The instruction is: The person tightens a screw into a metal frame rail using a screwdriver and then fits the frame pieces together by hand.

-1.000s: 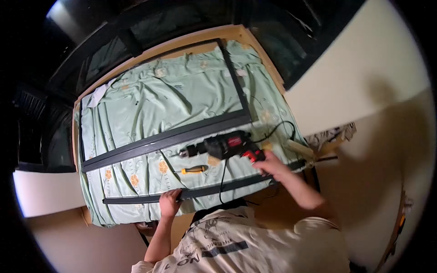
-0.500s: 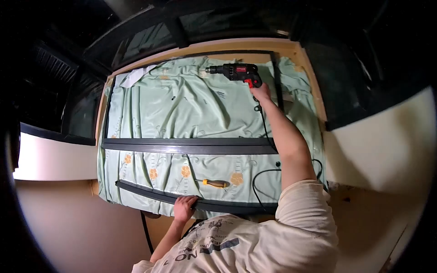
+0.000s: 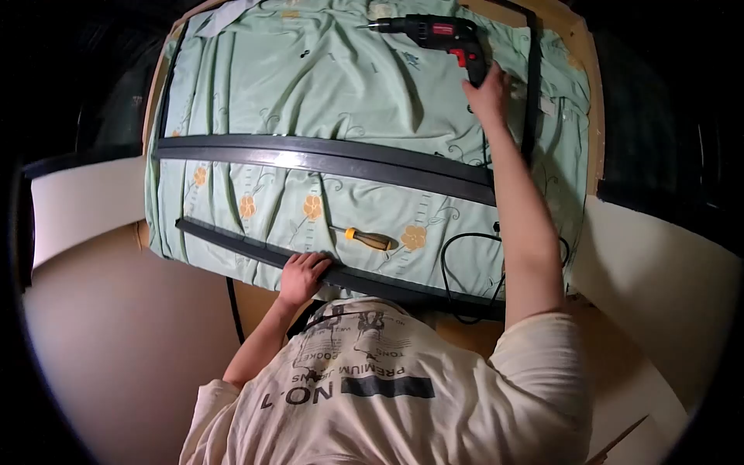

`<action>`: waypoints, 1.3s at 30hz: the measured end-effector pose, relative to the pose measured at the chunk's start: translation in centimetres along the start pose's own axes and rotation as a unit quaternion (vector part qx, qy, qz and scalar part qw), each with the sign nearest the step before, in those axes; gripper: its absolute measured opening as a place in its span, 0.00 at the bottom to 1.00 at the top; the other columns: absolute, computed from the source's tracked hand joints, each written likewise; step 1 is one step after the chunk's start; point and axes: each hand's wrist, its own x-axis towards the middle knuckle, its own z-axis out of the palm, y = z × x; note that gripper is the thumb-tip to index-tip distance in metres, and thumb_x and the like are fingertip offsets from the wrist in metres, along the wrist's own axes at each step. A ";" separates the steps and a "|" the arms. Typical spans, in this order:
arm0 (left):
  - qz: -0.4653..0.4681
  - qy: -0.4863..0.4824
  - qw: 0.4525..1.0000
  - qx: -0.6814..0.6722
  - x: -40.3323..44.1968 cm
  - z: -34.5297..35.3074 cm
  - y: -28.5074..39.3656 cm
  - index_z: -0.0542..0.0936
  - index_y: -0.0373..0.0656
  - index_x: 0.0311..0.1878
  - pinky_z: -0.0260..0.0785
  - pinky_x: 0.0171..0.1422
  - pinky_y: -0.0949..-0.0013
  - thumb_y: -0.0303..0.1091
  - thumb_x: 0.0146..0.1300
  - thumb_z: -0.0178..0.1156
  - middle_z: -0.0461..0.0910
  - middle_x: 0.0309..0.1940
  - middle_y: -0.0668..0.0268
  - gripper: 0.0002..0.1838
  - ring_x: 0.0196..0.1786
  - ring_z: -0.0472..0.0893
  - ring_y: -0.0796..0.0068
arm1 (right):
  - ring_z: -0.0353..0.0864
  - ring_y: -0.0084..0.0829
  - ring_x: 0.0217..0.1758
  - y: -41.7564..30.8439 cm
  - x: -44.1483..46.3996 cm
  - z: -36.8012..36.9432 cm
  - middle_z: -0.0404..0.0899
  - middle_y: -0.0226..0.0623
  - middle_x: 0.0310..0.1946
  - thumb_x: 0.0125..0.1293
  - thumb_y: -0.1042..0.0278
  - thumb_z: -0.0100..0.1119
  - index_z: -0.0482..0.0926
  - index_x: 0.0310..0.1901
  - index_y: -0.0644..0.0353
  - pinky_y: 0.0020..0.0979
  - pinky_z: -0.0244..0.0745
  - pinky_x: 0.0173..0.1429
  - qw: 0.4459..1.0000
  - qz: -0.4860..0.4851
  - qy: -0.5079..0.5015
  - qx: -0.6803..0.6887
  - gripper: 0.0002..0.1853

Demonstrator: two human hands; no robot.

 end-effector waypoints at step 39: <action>0.153 0.134 0.979 0.003 -1.1 -0.5 -7.0 0.76 0.45 0.67 0.63 0.71 0.52 0.59 0.54 0.72 0.76 0.60 0.59 0.41 0.64 0.74 0.56 | 0.82 0.58 0.52 -16.0 -42.6 -18.9 0.82 0.53 0.46 0.67 0.65 0.68 0.71 0.56 0.60 0.48 0.77 0.54 0.972 0.143 -0.155 0.103 0.20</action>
